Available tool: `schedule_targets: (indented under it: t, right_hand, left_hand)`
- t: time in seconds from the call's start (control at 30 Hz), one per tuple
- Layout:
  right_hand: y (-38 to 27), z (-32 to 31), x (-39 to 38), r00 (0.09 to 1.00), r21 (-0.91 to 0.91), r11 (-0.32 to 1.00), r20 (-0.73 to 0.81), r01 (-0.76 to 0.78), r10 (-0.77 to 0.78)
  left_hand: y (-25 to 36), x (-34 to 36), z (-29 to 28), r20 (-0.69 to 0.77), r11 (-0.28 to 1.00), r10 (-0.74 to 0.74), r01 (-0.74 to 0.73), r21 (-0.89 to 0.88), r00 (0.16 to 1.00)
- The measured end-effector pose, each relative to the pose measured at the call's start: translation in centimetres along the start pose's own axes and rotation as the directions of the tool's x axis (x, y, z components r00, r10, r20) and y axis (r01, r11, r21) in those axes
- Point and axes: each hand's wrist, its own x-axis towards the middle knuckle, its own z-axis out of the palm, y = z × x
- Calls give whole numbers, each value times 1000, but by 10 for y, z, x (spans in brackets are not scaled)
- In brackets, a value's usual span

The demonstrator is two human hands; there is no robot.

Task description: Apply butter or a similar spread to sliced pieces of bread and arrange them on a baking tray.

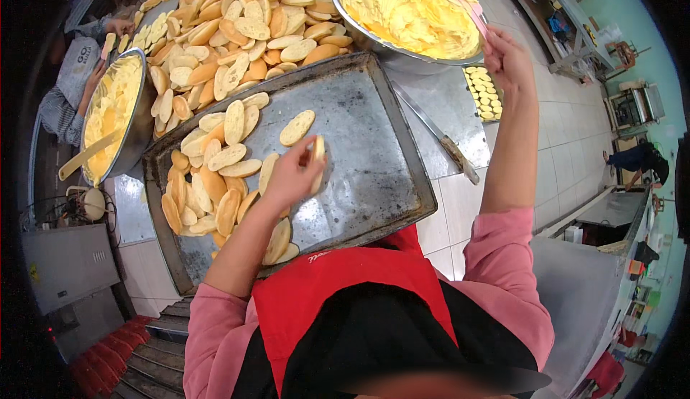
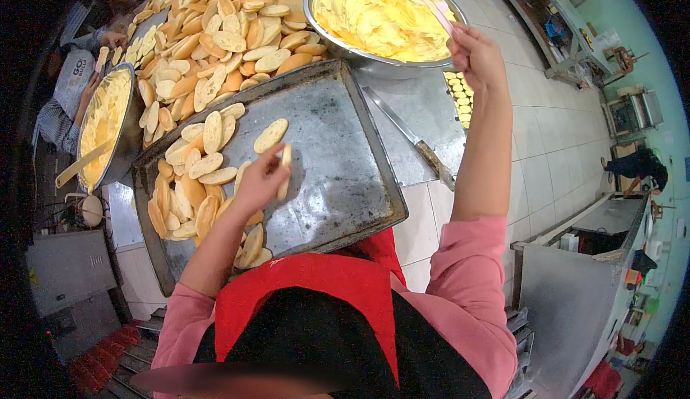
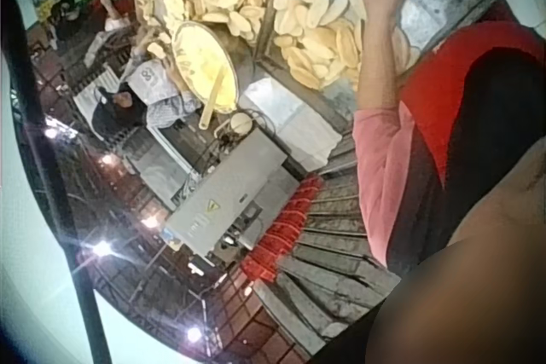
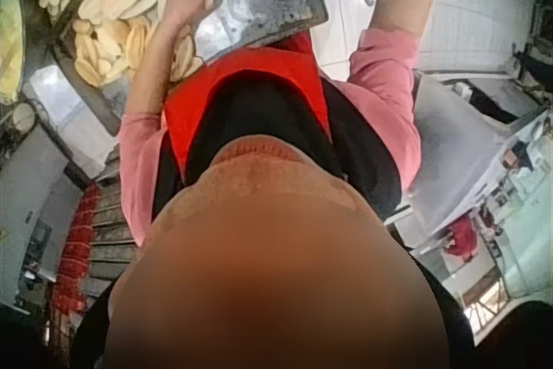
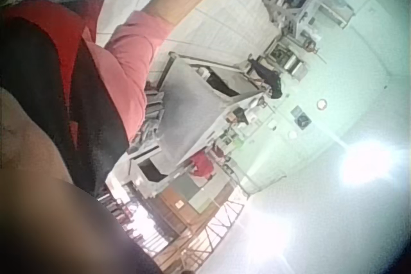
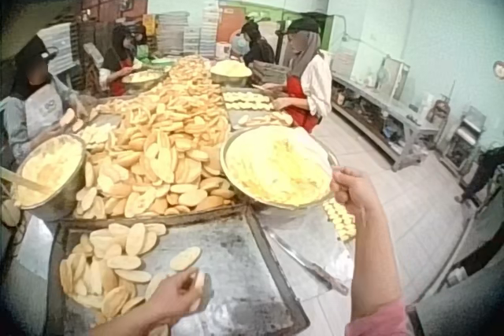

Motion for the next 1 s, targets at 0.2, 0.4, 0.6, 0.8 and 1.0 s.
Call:
schedule_targets:
  t: [0.2, 0.4, 0.6, 0.8, 1.0]
  right_hand:
    - [56, 64, -101, 973, 384, 913, 224, -137, 51]
    - [96, 107, -159, 852, 430, 761, 429, -486, 301]
    - [89, 120, -179, 970, -58, 990, 212, 131, -116]
    - [74, 110, -180, 693, -465, 514, 503, 721, -517]
    - [63, 106, -179, 564, -572, 254, 467, 780, -681]
  left_hand:
    - [38, 23, -15, 135, 254, 15, 127, -959, 991]
    - [46, 15, -14, 115, 13, 49, 115, -993, 992]
    - [38, 4, -15, 90, -21, 115, 93, -995, 989]
    - [32, 0, -21, 95, -110, 179, 116, -987, 979]
    - [21, 0, -25, 74, -151, 178, 101, -983, 981]
